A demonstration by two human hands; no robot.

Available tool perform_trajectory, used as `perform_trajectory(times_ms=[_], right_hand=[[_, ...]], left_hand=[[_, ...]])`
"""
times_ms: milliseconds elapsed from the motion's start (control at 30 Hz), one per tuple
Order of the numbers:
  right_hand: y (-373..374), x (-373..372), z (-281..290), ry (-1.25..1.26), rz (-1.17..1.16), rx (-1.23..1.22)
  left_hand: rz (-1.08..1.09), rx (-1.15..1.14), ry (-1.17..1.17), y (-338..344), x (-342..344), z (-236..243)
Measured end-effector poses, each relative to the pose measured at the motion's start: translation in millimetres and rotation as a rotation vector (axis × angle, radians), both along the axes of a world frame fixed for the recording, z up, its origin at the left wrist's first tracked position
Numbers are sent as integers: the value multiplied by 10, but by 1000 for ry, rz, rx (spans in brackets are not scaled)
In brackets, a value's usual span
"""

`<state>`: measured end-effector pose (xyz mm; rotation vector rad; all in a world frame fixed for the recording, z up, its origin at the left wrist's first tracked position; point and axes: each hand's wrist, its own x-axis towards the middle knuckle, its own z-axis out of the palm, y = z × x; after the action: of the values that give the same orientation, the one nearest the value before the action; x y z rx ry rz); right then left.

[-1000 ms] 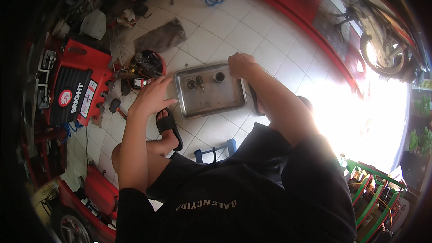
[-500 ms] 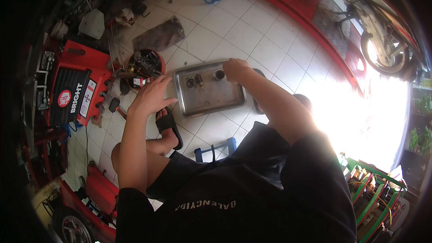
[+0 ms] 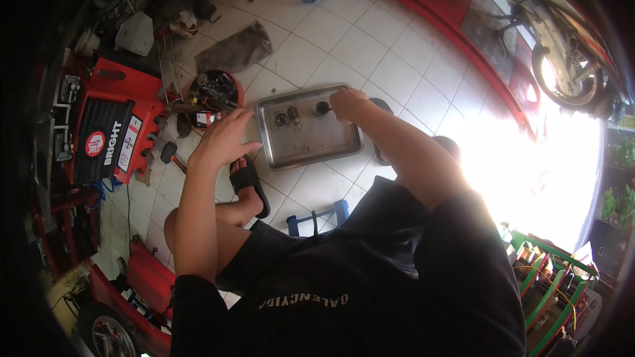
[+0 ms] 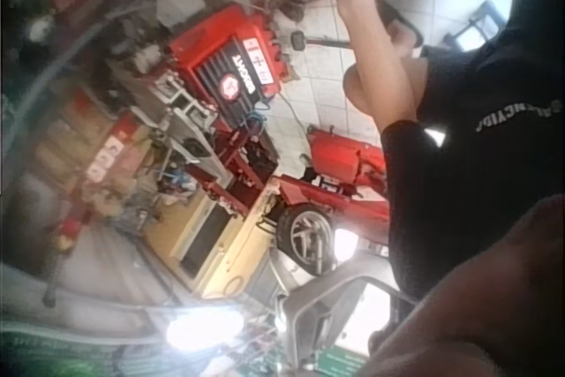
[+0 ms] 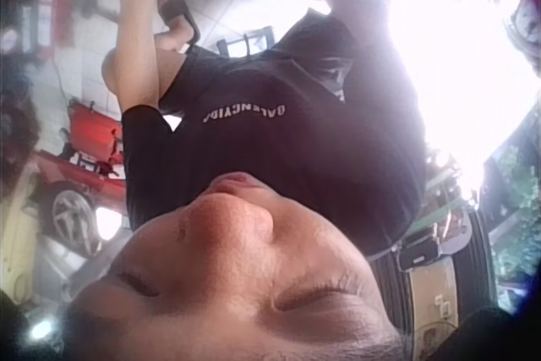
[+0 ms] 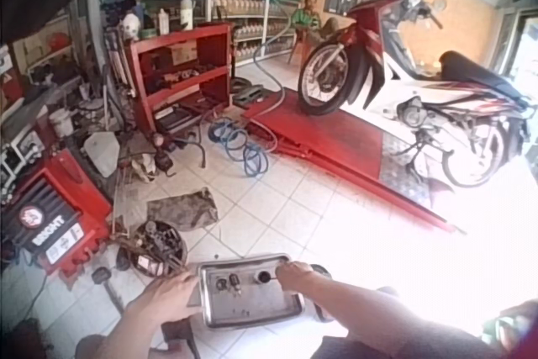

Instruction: The person sits on a low stool in a workshop and uses a screwdriver to disassemble a cylindrical mechanical part. They remove small components and place them into a metal tray on the floor, then inspect the disassembled parts.

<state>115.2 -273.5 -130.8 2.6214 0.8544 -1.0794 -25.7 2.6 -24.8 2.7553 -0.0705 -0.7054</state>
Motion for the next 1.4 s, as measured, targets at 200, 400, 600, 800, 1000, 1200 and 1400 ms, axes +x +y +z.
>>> perform_trajectory(times_ms=[200,400,600,800,1000,1200,1400], right_hand=[[37,23,161,-53,-12,95],[23,66,137,-68,-28,84],[-2,62,177,-79,-8,74],[-53,87,145,-66,-14,52],[-43,66,170,-4,4,-31],[15,37,365,-42,-9,50],[41,8,267,-44,-8,100]], left_hand=[[-1,-17,-10,6,-3,10],[-3,11,6,-7,5,13],[4,15,29,-24,12,40],[-3,2,28,-33,29,49],[-4,-4,0,-30,20,5],[-21,-4,-74,-26,-10,-49],[-16,3,-61,-50,-3,-27]])
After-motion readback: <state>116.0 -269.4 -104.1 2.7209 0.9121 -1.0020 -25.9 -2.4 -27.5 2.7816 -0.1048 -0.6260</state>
